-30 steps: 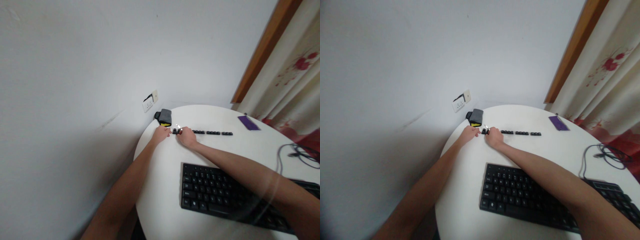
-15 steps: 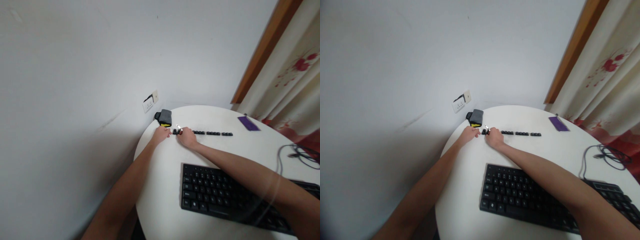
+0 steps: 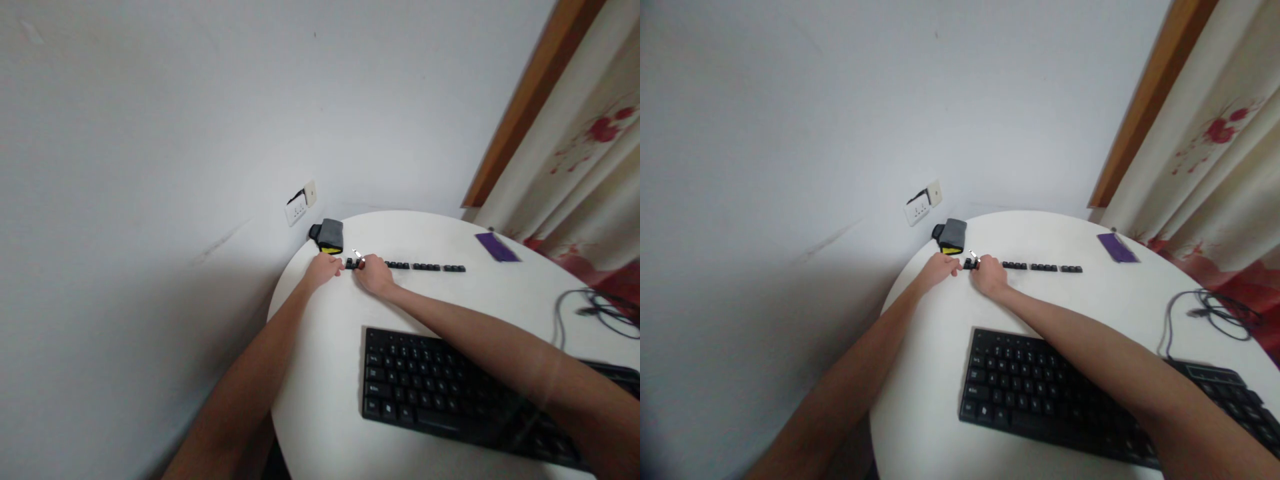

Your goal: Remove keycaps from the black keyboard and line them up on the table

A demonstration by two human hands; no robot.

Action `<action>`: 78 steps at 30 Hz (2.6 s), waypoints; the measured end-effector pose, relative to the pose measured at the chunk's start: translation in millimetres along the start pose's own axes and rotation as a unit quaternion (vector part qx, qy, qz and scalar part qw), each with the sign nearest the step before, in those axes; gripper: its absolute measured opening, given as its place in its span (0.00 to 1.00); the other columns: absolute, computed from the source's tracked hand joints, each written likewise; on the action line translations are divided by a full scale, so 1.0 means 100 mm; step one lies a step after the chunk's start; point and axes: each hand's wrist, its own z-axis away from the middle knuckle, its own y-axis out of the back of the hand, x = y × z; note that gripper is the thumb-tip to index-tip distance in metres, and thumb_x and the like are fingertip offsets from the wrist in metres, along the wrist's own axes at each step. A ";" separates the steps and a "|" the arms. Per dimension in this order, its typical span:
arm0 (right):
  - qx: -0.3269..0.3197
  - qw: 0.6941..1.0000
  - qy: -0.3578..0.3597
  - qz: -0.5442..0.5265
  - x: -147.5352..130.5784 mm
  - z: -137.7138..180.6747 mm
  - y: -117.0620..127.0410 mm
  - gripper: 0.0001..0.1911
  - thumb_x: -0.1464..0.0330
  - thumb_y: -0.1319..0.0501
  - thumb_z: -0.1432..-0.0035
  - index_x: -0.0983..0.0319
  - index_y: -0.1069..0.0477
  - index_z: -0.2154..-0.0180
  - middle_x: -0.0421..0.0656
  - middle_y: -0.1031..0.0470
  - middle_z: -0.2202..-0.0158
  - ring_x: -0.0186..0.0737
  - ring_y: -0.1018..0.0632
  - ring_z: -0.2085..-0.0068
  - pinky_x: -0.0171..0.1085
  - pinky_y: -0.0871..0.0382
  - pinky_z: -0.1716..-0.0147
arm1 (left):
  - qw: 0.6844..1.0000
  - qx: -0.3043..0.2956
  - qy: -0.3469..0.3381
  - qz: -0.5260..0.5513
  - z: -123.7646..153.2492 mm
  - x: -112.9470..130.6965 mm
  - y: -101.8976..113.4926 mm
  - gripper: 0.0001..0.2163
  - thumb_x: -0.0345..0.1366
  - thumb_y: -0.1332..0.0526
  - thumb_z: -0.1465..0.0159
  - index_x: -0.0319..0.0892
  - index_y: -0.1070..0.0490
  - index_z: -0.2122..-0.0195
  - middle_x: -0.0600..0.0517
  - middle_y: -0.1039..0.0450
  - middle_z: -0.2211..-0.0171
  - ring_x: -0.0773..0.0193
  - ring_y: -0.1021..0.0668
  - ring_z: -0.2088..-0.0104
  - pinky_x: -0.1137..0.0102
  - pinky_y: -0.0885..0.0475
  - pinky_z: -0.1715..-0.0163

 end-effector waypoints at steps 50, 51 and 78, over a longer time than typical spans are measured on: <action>-0.008 0.936 0.183 -0.302 0.12 0.56 0.98 0.23 0.61 0.59 0.31 0.64 0.29 0.64 0.46 0.25 0.66 0.39 0.26 0.63 0.36 0.32 0.59 | 0.992 0.120 -0.026 0.040 0.04 0.10 0.06 0.19 0.42 0.48 0.35 0.37 0.20 0.68 0.51 0.26 0.79 0.68 0.31 0.80 0.73 0.42 0.79; -0.007 0.932 0.207 -0.298 0.14 0.67 1.04 0.23 0.60 0.59 0.30 0.63 0.29 0.64 0.46 0.26 0.64 0.40 0.27 0.60 0.38 0.34 0.56 | 0.991 0.126 -0.032 0.044 0.04 0.12 0.06 0.19 0.43 0.48 0.35 0.37 0.20 0.69 0.52 0.27 0.79 0.68 0.32 0.80 0.73 0.42 0.79; -0.167 0.926 0.286 -0.180 0.58 1.35 0.71 0.18 0.63 0.51 0.31 0.62 0.29 0.69 0.42 0.25 0.71 0.38 0.25 0.67 0.36 0.34 0.62 | 0.963 0.006 -0.261 0.063 0.41 0.59 -0.01 0.17 0.38 0.47 0.35 0.37 0.23 0.73 0.52 0.28 0.78 0.70 0.36 0.80 0.72 0.43 0.77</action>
